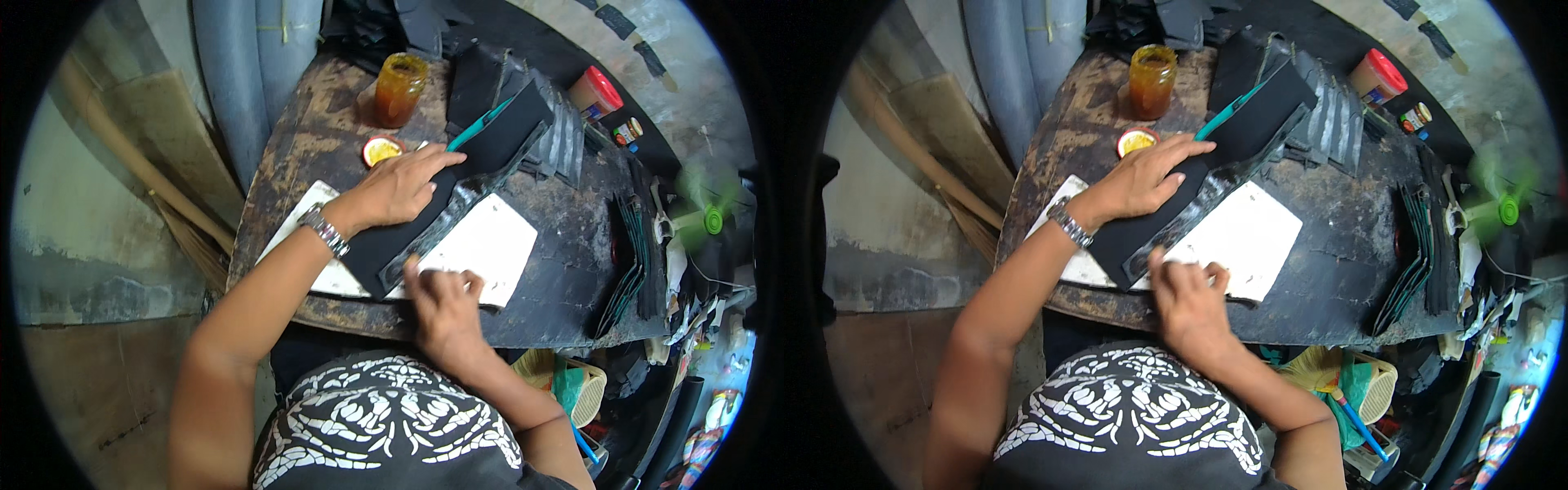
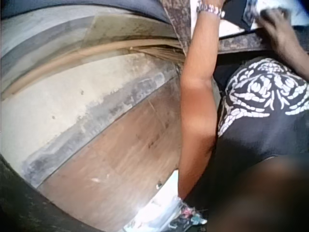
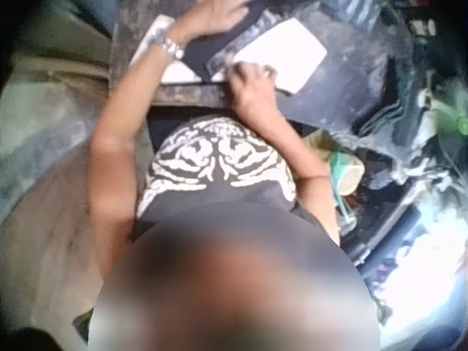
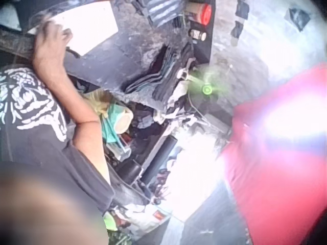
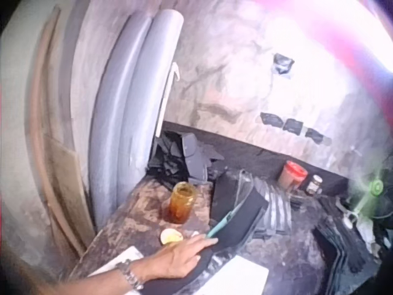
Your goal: The person repeatedly applies a yellow adhesive from a small jar onto the edges of black shoe upper pieces using a small applicator. They handle multiple pieces one at a time, turning them over and spreading the adhesive along seams before placing them back on the table.
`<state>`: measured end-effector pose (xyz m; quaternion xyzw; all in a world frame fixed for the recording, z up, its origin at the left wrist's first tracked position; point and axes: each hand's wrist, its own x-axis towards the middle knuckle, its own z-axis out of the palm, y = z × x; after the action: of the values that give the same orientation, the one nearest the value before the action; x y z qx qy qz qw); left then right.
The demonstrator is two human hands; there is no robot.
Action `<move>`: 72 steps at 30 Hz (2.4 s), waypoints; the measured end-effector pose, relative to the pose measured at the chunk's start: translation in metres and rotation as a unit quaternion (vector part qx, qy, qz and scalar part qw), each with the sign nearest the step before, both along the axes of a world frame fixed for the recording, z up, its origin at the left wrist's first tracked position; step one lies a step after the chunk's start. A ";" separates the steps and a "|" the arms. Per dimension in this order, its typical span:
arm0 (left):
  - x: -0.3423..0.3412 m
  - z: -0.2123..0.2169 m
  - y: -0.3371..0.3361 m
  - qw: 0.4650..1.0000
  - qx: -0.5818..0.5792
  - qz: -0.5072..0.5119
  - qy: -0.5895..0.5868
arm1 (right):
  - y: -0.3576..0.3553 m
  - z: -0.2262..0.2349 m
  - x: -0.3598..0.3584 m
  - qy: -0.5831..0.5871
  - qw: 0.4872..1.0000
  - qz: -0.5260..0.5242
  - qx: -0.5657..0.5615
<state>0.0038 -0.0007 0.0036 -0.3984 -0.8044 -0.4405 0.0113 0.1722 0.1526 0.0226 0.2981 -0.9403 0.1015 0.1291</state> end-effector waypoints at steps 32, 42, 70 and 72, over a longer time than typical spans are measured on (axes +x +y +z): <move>0.001 0.011 -0.011 0.993 0.036 -0.030 -0.110 | 0.033 0.094 -0.179 0.133 0.974 -0.023 -0.182; 0.017 0.012 -0.029 0.999 -0.018 -0.047 -0.011 | -0.044 0.122 -0.277 -0.115 0.987 -0.099 0.043; 0.041 0.177 -0.003 0.931 0.251 -0.167 -0.204 | 0.132 0.166 -0.046 0.155 0.872 0.010 -0.465; 0.040 0.175 -0.004 0.926 0.260 -0.160 -0.224 | 0.130 0.156 -0.053 0.144 0.877 0.036 -0.457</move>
<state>0.0442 -0.0044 0.1788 -0.3963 -0.5686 -0.7078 -0.1363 0.1195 0.2825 0.1786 0.2509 -0.7488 0.4807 0.3812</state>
